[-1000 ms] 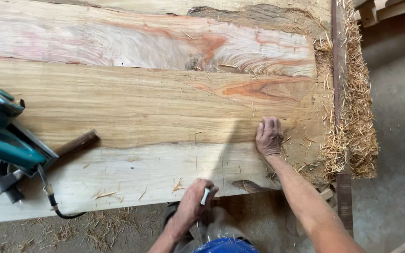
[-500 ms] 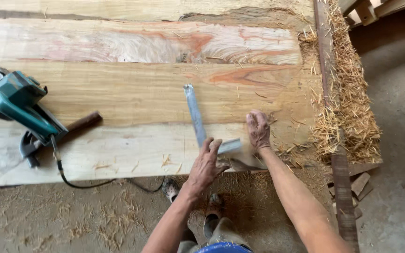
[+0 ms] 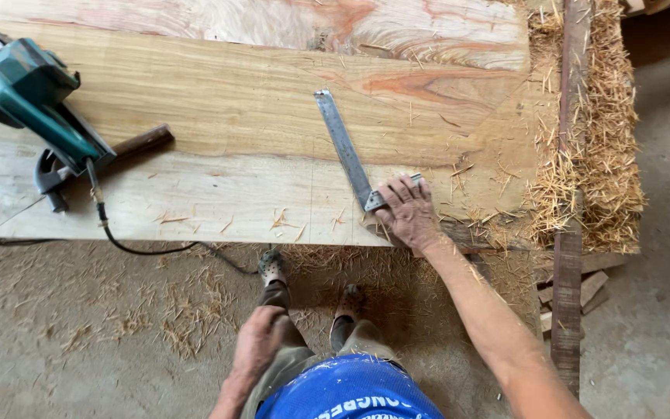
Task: The person uses an electric hand planer to smooth the surface of a large wood slab on a workbench, making repeated passes while the other hand steadies the wood and brushes shavings aside. They then set the planer down, unplug its power cord, and sweep shavings off the slab by hand.
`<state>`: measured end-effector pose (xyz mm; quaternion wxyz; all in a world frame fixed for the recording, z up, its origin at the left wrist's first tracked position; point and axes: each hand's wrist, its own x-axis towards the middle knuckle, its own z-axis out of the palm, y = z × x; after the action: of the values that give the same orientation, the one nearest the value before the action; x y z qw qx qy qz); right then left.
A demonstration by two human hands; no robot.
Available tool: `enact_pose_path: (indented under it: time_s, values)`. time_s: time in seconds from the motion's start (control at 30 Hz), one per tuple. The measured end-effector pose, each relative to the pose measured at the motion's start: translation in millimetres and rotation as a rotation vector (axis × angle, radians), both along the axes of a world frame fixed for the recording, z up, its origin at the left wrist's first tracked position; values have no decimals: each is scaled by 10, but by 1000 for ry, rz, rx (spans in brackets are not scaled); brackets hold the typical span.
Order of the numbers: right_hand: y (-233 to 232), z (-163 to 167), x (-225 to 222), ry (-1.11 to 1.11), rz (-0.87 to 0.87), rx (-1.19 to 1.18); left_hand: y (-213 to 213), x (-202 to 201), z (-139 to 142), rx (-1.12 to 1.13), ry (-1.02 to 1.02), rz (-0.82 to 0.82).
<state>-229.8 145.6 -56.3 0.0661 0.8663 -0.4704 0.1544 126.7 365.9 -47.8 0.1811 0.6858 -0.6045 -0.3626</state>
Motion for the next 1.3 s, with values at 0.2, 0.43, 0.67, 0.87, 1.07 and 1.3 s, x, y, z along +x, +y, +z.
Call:
enact_pose_path:
  time_s: [0.2, 0.43, 0.67, 0.87, 1.07, 1.3]
  values:
    - [11, -33, -534, 138, -368, 110, -864, 1469, -54, -590, -129, 311]
    - [364, 359, -687, -10, -796, 319, -2505, 2944, 375, -866, -463, 472]
    - [1143, 706, -215, -42, -949, 515, -3458, 3060, 414, -700, 26, 669]
    - [1870, 533, -488, -145, -1016, 360, -3767, 3029, 405, -624, 628, 920]
    - [1300, 423, -1207, -261, -885, 270, -3714, 2446, 1062, -479, 417, 880]
    - [-1418, 301, -1915, -313, -477, 86, -3268, 457, 1355, -112, 222, 736]
